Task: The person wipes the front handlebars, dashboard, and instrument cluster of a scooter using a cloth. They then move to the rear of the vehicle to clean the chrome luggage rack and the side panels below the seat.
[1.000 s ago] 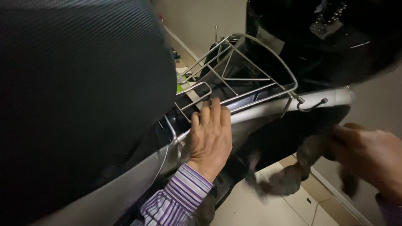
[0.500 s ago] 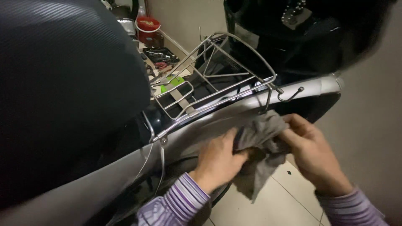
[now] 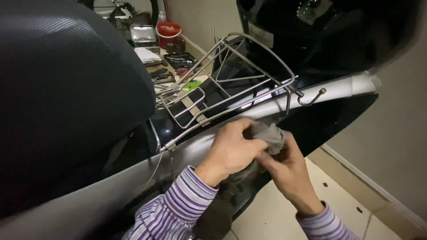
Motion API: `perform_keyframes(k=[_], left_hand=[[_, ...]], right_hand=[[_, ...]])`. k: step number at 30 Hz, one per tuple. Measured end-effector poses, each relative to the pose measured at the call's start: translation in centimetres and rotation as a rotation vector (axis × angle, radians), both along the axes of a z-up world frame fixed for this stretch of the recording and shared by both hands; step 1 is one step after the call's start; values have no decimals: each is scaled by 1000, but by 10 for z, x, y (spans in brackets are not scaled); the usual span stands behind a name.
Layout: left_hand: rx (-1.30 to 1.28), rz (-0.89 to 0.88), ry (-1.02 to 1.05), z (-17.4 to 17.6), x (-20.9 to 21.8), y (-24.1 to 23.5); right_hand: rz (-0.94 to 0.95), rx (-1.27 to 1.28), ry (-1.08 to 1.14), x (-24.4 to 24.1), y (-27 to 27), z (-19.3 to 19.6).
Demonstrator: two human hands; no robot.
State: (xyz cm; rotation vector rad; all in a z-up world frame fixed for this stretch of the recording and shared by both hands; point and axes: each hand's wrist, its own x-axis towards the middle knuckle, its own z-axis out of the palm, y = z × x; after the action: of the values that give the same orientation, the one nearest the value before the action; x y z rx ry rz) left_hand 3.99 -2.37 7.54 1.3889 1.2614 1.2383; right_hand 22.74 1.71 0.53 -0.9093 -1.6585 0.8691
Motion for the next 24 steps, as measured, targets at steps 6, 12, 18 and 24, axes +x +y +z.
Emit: perform_keyframes(k=[6, 12, 18, 24], left_hand=[[347, 342, 369, 40, -33, 19], [135, 549, 887, 13, -99, 119], [54, 326, 962, 10, -104, 146], [-39, 54, 1031, 10, -104, 154]], right_hand=[[18, -509, 597, -61, -3, 11], [382, -653, 1020, -85, 29, -8], [-86, -521, 517, -129, 25, 16], [-315, -388, 493, -147, 43, 6]])
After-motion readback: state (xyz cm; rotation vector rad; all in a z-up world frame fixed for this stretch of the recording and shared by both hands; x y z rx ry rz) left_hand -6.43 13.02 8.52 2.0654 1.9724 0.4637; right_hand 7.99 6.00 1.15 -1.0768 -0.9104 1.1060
